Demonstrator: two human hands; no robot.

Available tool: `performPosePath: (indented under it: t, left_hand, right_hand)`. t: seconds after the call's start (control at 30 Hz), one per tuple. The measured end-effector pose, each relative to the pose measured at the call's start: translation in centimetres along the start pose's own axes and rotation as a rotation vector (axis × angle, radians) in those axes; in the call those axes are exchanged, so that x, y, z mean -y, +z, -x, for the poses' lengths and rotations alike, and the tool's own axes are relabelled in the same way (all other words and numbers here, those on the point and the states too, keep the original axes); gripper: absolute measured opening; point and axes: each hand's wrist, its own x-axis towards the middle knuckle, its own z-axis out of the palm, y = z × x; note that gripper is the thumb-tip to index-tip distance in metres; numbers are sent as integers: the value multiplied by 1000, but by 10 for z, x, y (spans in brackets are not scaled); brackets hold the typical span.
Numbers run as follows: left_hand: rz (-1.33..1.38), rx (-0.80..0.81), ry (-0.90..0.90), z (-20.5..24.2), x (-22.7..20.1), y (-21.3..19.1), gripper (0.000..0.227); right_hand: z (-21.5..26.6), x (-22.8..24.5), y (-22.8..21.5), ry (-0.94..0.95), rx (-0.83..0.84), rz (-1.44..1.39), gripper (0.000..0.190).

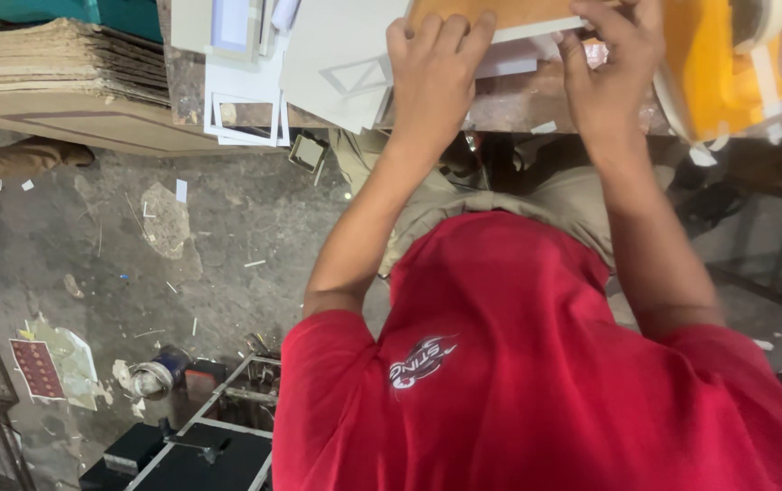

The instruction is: The person assembles small white cardboard frames by folding flaps and securing them with clear tape. They handle each frame one at a time, apply tape to the edges, and place the finished frames into a stack on the table.

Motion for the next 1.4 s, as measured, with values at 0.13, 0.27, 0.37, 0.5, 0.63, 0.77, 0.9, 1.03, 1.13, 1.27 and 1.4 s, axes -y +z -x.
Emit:
performPosePath:
  t: [0.13, 0.27, 0.37, 0.5, 0.63, 0.77, 0.9, 1.03, 1.13, 1.27, 1.4]
  left_hand:
    - [-15, -125, 30, 4, -2, 12, 44]
    - [-53, -138, 38, 4, 2, 18, 47]
    - [-61, -99, 32, 2, 6, 18, 47]
    - [-41, -92, 42, 0, 8, 16, 45]
    - [-51, -99, 63, 4, 6, 15, 42]
    - [-31, -112, 74, 5, 4, 13, 40]
    - [-34, -104, 79, 5, 2, 8, 39]
    - [-49, -106, 91, 6, 2, 7, 40]
    - [-48, -91, 88, 6, 2, 6, 39]
    - [-42, -102, 91, 6, 3, 5, 38]
    - [-46, -97, 105, 5, 3, 5, 38]
  right_hand:
    - [12, -10, 18, 2, -135, 36, 28]
    - [16, -15, 28, 1, -212, 47, 26]
    - [15, -24, 22, -35, -182, -124, 35]
    - [16, -40, -4, 167, -111, -448, 38]
    - [9, -53, -23, 376, -37, -854, 26]
    - [-2, -52, -37, 430, 187, -708, 12]
    - [-14, -42, -42, 489, 204, -709, 7]
    - [-21, -36, -52, 363, 258, -695, 8]
    - [-28, -34, -57, 340, 272, -574, 3]
    - [-35, -37, -57, 392, 378, -332, 7]
    - [-41, -46, -62, 355, 501, -355, 15]
